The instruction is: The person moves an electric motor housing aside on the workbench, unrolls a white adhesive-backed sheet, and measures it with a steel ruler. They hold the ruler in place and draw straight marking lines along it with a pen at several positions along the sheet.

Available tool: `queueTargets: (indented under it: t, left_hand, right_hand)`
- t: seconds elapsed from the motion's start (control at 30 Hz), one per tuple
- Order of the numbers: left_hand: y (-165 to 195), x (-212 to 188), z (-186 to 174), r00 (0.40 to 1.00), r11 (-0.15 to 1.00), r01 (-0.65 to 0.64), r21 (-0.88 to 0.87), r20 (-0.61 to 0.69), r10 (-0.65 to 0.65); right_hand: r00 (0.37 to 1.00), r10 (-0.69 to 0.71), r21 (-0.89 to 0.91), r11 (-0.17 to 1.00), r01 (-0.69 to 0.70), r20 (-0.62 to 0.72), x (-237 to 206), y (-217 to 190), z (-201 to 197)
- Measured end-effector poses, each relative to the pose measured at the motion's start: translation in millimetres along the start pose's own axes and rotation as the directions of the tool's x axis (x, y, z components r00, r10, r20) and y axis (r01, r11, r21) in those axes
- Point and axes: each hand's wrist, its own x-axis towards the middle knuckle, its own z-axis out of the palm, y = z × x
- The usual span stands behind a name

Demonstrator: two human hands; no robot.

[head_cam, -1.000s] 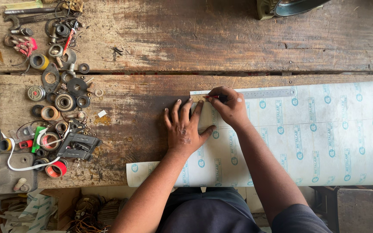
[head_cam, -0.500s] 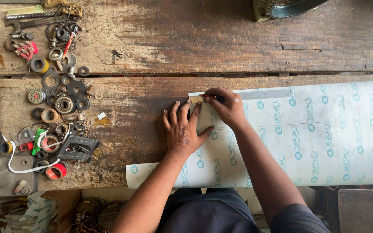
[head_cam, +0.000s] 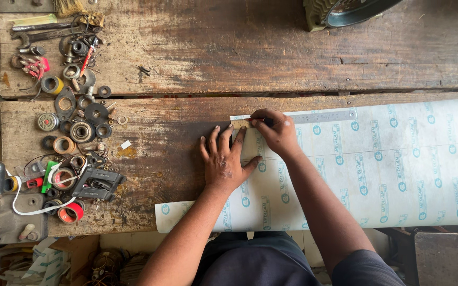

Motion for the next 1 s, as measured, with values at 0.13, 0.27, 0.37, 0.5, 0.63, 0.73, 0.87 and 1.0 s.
queueTargets:
  t: [0.13,0.27,0.37,0.5,0.63,0.73,0.87,1.0]
  left_hand:
    - [0,2,-1,1.0,1.0,0.001,-0.005,0.008,-0.001]
    - [-1,4,-1,0.998,1.0,0.014,-0.016,0.06,-0.013]
    - [0,1,-1,0.999,1.0,0.012,-0.024,0.044,-0.011]
    - [0,2,-3,0.999,1.0,0.015,-0.023,0.05,-0.014]
    - [-1,3,-5,1.0,0.997,0.019,-0.081,0.008,-0.019]
    - [0,3,-7,0.992,0.997,-0.003,-0.077,-0.126,-0.006]
    - [3,5,-8,0.983,0.996,-0.001,-0.093,-0.183,-0.016]
    - [5,1,-9,0.985,0.996,0.014,-0.084,-0.172,-0.029]
  right_hand:
    - [1.0,0.006,0.077,0.997,-0.004,-0.022,4,-4,-2]
    - [0.995,0.09,0.316,0.946,-0.073,-0.038,10,-8,-9]
    - [0.992,0.114,0.283,0.954,-0.094,-0.052,13,-13,-11]
    - [0.999,0.031,0.369,0.929,-0.016,-0.036,16,-22,-11]
    - [1.0,0.024,0.264,0.964,-0.02,-0.011,16,-26,-13]
    - [0.999,-0.013,0.262,0.965,0.005,0.031,15,-27,-17]
    - [0.995,-0.031,0.307,0.952,-0.001,0.097,14,-28,-23]
    - [0.995,-0.095,0.117,0.989,0.089,0.04,8,-26,-23]
